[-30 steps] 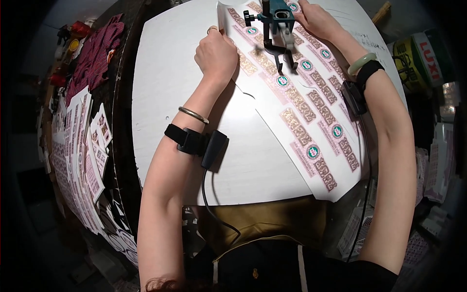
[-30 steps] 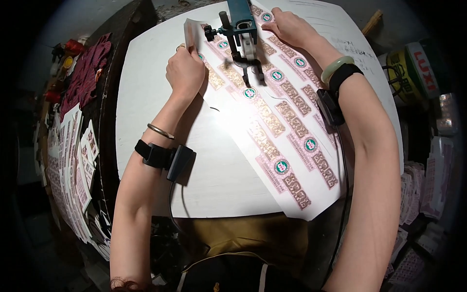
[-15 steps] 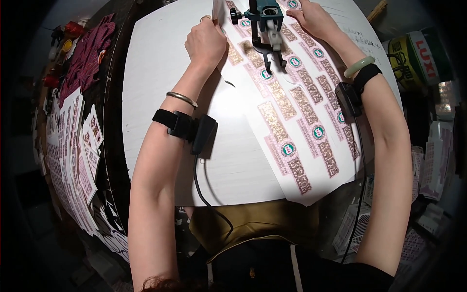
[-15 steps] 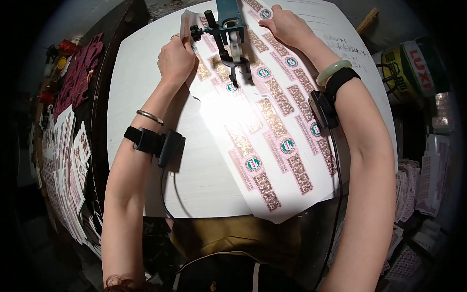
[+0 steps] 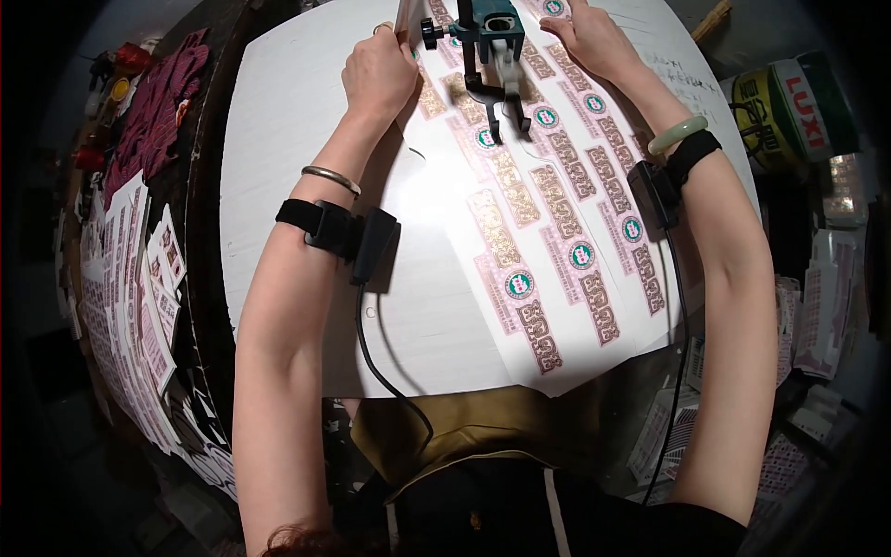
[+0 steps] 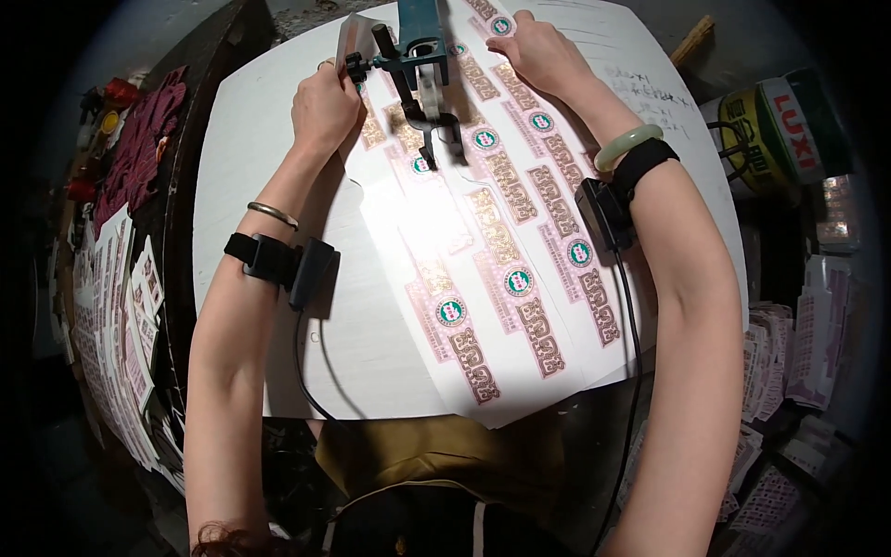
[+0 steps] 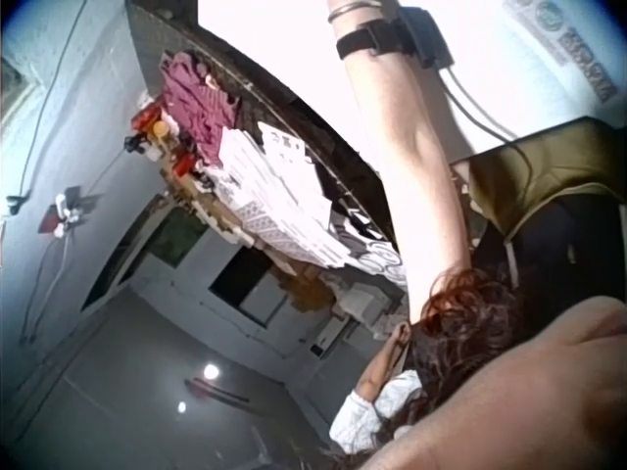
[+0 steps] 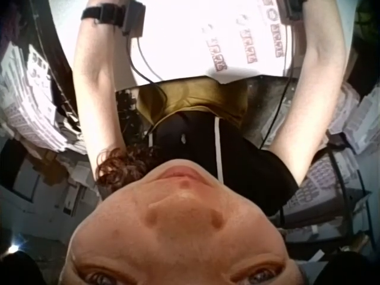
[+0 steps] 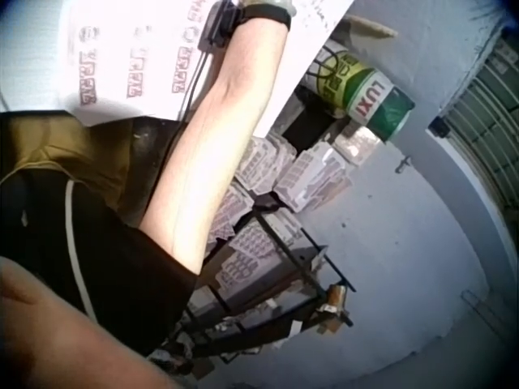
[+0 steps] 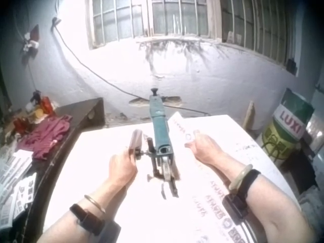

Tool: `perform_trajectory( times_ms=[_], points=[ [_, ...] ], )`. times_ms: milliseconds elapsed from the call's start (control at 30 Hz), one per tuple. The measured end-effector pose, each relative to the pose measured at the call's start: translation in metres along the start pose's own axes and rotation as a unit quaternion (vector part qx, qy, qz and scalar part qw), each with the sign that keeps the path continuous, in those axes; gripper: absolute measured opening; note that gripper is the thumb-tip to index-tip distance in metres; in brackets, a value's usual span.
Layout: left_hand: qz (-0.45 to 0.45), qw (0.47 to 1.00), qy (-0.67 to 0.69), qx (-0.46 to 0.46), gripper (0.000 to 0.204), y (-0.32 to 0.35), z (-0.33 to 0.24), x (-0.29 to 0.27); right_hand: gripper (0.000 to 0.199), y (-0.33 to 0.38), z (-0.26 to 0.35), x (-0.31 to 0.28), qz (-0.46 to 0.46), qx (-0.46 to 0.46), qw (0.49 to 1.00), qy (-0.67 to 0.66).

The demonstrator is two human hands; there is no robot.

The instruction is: Checking, punching holes in, and organizing sheets of product labels in a manufacturing facility.

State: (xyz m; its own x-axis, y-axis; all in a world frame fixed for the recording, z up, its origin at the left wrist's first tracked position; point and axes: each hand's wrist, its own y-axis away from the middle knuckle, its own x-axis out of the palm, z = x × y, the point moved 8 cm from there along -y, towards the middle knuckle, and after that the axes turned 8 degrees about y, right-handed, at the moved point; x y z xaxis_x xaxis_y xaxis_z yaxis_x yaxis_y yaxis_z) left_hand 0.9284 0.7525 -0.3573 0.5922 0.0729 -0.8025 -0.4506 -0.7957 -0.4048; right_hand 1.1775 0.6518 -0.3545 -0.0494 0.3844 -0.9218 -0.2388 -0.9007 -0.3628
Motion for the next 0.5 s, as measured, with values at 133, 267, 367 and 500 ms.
perform_trajectory(
  times_ms=[133, 267, 367, 500],
  points=[
    [0.000, 1.000, 0.004, 0.021, 0.019, -0.006, 0.010, 0.000, 0.034, 0.007, 0.027, -0.017, 0.125, 0.092, 0.984, -0.089],
    [0.000, 0.997, 0.001, 0.076, 0.018, -0.018, 0.006, 0.004, 0.048, 0.001, -0.008, 0.004, 0.048, 0.083, 0.994, -0.045],
    [0.020, 0.997, -0.003, 0.068, 0.021, -0.024, 0.048, -0.014, 0.051, -0.010, 0.007, 0.006, 0.008, 0.023, 1.000, -0.009],
    [0.004, 0.998, 0.037, 0.045, 0.022, -0.021, 0.050, -0.029, 0.052, -0.017, -0.011, 0.003, -0.030, 0.001, 0.999, -0.041]
  ],
)
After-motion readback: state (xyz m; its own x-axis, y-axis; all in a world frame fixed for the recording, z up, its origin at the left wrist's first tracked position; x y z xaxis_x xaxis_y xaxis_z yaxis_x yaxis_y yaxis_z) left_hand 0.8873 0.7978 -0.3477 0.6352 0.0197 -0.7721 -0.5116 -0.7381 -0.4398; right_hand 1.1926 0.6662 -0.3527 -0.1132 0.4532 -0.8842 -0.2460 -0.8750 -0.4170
